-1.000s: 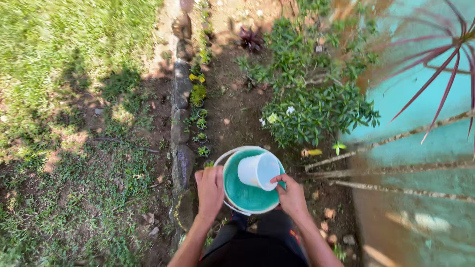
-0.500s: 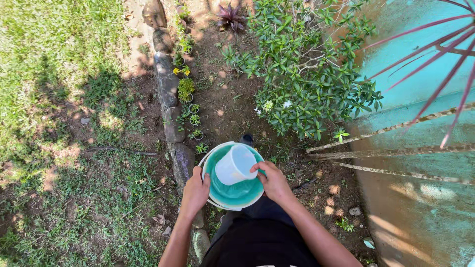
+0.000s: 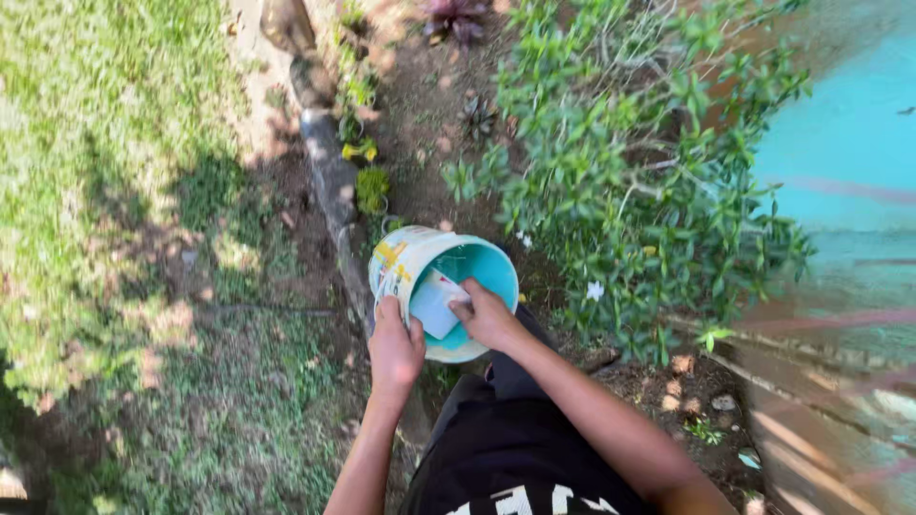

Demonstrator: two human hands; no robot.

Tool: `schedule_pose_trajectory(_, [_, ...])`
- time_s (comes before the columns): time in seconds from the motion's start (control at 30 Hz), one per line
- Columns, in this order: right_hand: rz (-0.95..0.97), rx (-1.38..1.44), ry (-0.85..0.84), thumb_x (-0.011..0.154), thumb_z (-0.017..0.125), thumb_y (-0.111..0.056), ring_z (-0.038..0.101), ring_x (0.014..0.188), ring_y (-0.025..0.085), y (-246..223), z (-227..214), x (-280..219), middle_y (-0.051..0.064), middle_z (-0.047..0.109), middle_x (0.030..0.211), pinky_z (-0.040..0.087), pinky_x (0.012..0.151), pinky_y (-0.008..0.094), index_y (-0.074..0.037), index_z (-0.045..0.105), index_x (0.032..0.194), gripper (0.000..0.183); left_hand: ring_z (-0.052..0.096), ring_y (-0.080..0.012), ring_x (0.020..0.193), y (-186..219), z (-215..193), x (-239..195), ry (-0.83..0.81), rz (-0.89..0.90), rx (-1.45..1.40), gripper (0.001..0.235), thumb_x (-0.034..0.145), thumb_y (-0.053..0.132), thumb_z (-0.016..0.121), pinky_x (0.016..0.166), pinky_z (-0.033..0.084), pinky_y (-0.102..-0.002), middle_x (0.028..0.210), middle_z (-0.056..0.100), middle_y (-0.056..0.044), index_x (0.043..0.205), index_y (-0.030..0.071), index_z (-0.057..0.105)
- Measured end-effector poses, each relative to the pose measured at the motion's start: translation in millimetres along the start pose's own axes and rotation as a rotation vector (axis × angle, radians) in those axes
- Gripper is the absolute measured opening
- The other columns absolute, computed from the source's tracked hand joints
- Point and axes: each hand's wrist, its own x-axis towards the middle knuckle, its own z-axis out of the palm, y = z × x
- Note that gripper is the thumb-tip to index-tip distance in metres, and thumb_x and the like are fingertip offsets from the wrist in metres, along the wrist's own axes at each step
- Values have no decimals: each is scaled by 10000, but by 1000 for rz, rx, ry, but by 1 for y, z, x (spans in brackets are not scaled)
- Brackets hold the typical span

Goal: The person scoops a blue powdered fertilizer from a bucket using a white cup and sprinkles it onto the soil at the base of various plants in a garden bed.

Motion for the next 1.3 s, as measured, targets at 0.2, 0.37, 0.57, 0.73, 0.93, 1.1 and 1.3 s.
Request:
schedule_pose_trajectory(0.2, [549,416,-177,990,695,-240,677,519,214,9,-6,125,203,722,772,555,466,365,-16,536,1307,420,620,-533,935,35,-17,91,-23,88,-6,343,915,111,610,730,523,-588,1169,573,-288,1204,23,447])
schedule_pose_trajectory(0.37, [692,378,-102,908,712,-210,727,632,281,5,-32,185,172,727,844,619,560,423,-20,558,1262,430,632,-525,910,60,-26,140,-45,76,58,361,891,122,623,720,525,-589,1222,567,-292,1187,26,440])
schedule_pose_trajectory(0.57, [13,-274,148,845,716,-44,657,989,416,-4,-38,222,207,671,1057,539,861,472,-22,669,1075,236,637,-515,921,74,-31,215,-101,78,84,381,887,137,631,730,516,-595,1220,601,-271,1207,26,457])
schedule_pose_trajectory(0.73, [-140,-354,132,750,649,6,603,1036,365,-37,-81,258,128,620,1054,543,848,439,-65,673,1096,354,634,-517,958,56,-27,314,-138,144,45,406,903,141,626,752,514,-582,1203,607,-285,1249,10,459])
schedule_pose_trajectory(0.93, [-158,-305,267,701,646,45,604,1065,341,-87,-113,331,102,632,1077,540,897,418,-66,652,1037,353,627,-549,1009,35,-31,458,-209,376,56,440,899,124,652,817,512,-585,1192,593,-346,1264,-25,458])
schedule_pose_trajectory(1.1, [-71,-223,546,718,656,88,622,1060,323,-120,-122,369,89,661,1119,545,936,411,-34,665,1023,329,626,-555,952,56,-61,548,-398,232,136,471,897,150,640,774,505,-613,1190,597,-339,1267,-17,401])
schedule_pose_trajectory(1.3, [-49,-229,800,794,716,55,631,1052,298,-115,-137,385,44,665,1124,544,930,387,-50,691,1018,249,636,-513,931,69,-71,626,-297,250,124,386,928,97,624,771,476,-592,1093,624,-300,1238,-8,420])
